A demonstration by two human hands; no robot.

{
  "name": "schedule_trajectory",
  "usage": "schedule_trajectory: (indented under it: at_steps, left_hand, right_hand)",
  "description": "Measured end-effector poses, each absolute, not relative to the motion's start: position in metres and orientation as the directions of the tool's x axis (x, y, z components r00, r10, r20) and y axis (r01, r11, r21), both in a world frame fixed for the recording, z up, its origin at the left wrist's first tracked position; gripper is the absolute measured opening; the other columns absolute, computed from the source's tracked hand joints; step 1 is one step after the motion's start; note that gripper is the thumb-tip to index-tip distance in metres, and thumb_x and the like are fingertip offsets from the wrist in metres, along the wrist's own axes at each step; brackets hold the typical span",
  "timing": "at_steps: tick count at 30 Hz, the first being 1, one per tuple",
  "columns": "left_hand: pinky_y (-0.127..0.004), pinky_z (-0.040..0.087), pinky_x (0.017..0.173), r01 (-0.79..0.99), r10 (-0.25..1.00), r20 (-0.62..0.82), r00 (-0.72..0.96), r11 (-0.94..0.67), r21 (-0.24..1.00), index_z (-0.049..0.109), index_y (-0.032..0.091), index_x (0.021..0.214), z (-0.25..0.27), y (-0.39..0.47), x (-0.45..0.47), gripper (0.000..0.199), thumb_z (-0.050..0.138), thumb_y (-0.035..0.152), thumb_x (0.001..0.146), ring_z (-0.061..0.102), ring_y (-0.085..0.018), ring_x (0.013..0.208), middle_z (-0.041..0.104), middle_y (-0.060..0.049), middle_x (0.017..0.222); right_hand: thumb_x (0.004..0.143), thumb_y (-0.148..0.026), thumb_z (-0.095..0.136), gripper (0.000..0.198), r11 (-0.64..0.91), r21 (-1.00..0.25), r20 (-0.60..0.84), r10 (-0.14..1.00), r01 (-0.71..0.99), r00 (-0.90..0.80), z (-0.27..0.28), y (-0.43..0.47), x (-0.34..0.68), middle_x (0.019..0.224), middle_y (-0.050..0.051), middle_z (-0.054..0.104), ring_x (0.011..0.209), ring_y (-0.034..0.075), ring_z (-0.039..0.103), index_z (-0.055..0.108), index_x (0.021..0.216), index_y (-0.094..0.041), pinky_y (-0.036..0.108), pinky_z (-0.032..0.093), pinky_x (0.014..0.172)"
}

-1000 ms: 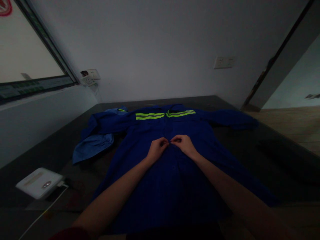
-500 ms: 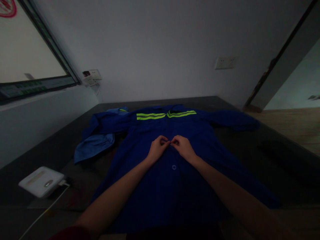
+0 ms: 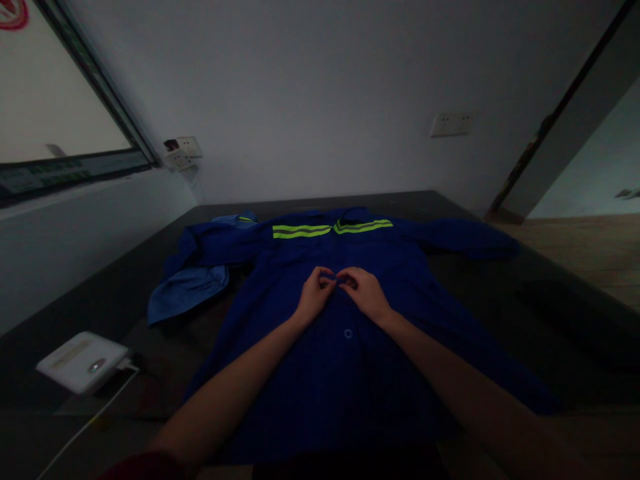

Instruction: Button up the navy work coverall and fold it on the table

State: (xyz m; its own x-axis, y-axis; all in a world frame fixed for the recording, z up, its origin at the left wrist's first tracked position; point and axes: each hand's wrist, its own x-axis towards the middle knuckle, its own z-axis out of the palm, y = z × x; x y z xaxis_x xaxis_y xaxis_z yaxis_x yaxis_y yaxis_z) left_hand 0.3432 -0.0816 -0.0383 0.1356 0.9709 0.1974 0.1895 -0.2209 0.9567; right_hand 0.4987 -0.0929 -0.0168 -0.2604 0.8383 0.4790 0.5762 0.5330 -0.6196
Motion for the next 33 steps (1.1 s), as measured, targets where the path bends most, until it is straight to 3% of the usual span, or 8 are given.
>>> schedule_trajectory:
  at_steps: [7, 15, 21, 33]
  left_hand:
    - [-0.019, 0.038, 0.054, 0.254, 0.962, 0.188, 0.197, -0.235, 0.938, 0.052, 0.018, 0.098, -0.031, -0.087, 0.346, 0.027, 0.058, 0.015, 0.072, 0.054, -0.01, 0.059, 0.059, 0.004, 0.069]
    - [-0.019, 0.037, 0.054, 0.231, 0.971, 0.134, 0.197, -0.179, 0.956, 0.05, 0.018, 0.093, -0.03, -0.085, 0.345, 0.029, 0.065, 0.016, 0.068, 0.051, -0.008, 0.054, 0.056, 0.006, 0.063]
    - [-0.017, 0.032, 0.046, 0.171, 0.982, 0.029, 0.184, -0.061, 0.983, 0.043, 0.019, 0.094, -0.029, -0.085, 0.346, 0.035, 0.066, 0.018, 0.067, 0.047, -0.007, 0.046, 0.053, 0.009, 0.057]
    - [-0.019, 0.035, 0.05, 0.315, 0.973, 0.108, 0.205, -0.17, 0.934, 0.045, 0.019, 0.091, -0.031, -0.086, 0.345, 0.028, 0.063, 0.014, 0.069, 0.051, -0.009, 0.052, 0.055, 0.007, 0.06]
  right_hand:
    - [0.077, -0.009, 0.056, 0.013, 0.521, -0.661, 0.504, 0.841, 0.54, -0.193, -0.021, -0.09, 0.498, 0.079, 0.002, 0.066, 0.074, 0.016, 0.06, 0.064, 0.078, -0.019, 0.028, 0.044, 0.07]
    - [0.072, -0.015, 0.059, 0.007, 0.423, -0.854, 0.403, 0.906, 0.304, -0.129, -0.022, -0.085, 0.498, 0.069, 0.002, 0.067, 0.066, 0.015, 0.062, 0.065, 0.074, -0.018, 0.025, 0.046, 0.063]
    - [0.064, -0.019, 0.066, 0.009, 0.318, -0.922, 0.303, 0.948, 0.221, -0.097, -0.024, -0.078, 0.502, 0.064, 0.001, 0.065, 0.061, 0.014, 0.059, 0.066, 0.073, -0.016, 0.026, 0.045, 0.06]
    - [0.058, -0.026, 0.069, 0.018, 0.166, -0.983, 0.16, 0.983, 0.073, -0.089, -0.031, -0.075, 0.502, 0.059, -0.001, 0.062, 0.054, 0.012, 0.055, 0.064, 0.071, -0.016, 0.025, 0.043, 0.054]
